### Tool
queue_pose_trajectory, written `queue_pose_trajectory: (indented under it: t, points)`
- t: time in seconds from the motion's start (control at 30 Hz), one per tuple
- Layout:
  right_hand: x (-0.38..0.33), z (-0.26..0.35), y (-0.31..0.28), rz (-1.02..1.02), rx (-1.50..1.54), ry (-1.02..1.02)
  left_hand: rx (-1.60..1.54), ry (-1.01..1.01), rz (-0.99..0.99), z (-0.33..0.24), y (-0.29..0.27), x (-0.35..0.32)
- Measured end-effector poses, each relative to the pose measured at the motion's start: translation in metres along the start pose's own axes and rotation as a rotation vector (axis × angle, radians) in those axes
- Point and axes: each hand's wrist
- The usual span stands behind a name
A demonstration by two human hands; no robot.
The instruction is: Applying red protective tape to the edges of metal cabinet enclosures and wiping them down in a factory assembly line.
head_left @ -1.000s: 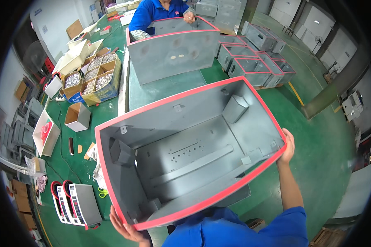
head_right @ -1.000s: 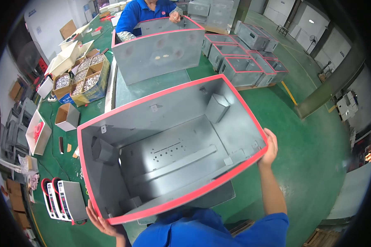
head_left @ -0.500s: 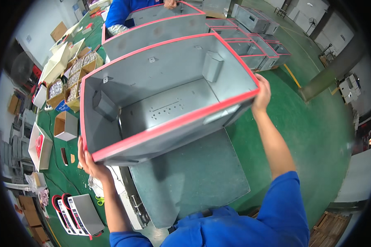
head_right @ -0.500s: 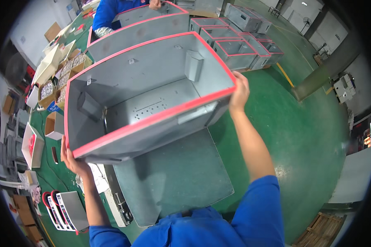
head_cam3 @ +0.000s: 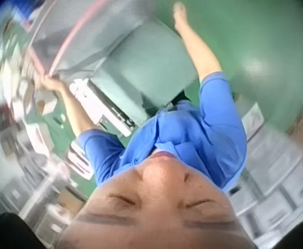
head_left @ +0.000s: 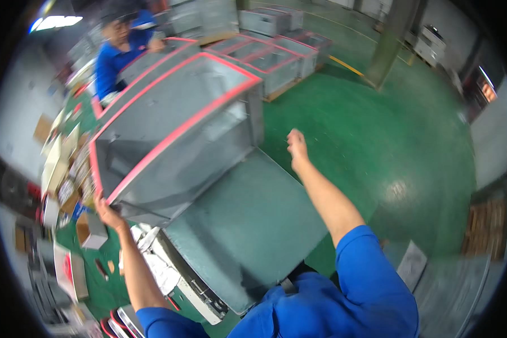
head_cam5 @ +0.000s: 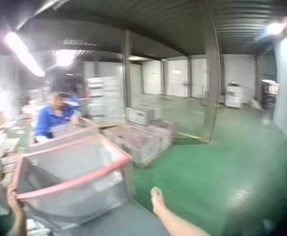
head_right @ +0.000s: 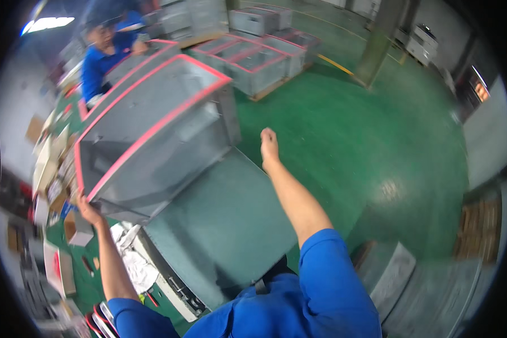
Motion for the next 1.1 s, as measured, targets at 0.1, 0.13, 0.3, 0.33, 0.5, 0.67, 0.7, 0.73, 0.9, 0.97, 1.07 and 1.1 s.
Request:
queue_pose_trajectory:
  t: [0.1,0.13,0.3,0.33,0.5,0.67,0.7,0.73,0.9,0.97,1.07,1.1]
  points:
    - [-0.082,-0.055,-0.155,-0.348,0.247,0.221,0.215,0.416,0.095,0.027,-0.027,0.024]
    - [-0.113,-0.073,-0.231,-0.553,0.251,0.167,0.437,0.345,0.158,-0.005,-0.004,0.003]
    - [-0.321,-0.123,-0.473,-1.000,-0.031,0.433,0.428,0.446,0.074,0.076,-0.031,0.041]
    - [-0.377,-0.128,-0.508,-1.009,-0.112,0.558,0.292,0.351,0.051,0.045,0.001,0.025]
    - [-0.539,-0.137,-0.559,-1.050,-0.415,1.009,0.187,0.376,0.110,-0.053,0.035,-0.058]
    - [-0.589,-0.158,-0.566,-0.997,-0.287,1.034,0.135,0.319,0.342,-0.116,0.066,-0.167]
    - [-0.589,-0.167,-0.575,-0.926,-0.227,1.007,0.136,0.297,0.401,-0.127,0.071,-0.186]
    - [-0.588,-0.172,-0.583,-0.959,-0.110,0.982,0.146,0.279,0.457,-0.137,0.077,-0.205]
    - [-0.539,-0.167,-0.655,-1.120,0.183,0.921,0.247,0.169,0.772,-0.189,0.112,-0.302]
    - [-0.521,-0.169,-0.696,-1.162,0.218,0.928,0.290,0.134,0.953,-0.219,0.134,-0.352]
    - [-0.493,-0.183,-0.759,-1.267,0.291,0.933,0.283,0.323,1.364,-0.298,0.176,-0.470]
    - [-0.483,-0.194,-0.781,-1.287,0.340,0.912,0.155,0.270,1.424,-0.309,0.188,-0.514]
Point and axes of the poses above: each hand's wrist, its own x-axis towards the middle knuckle, its own y-axis out of the palm, z = x × y, and after that the axes turned 10 degrees about -z, right-handed
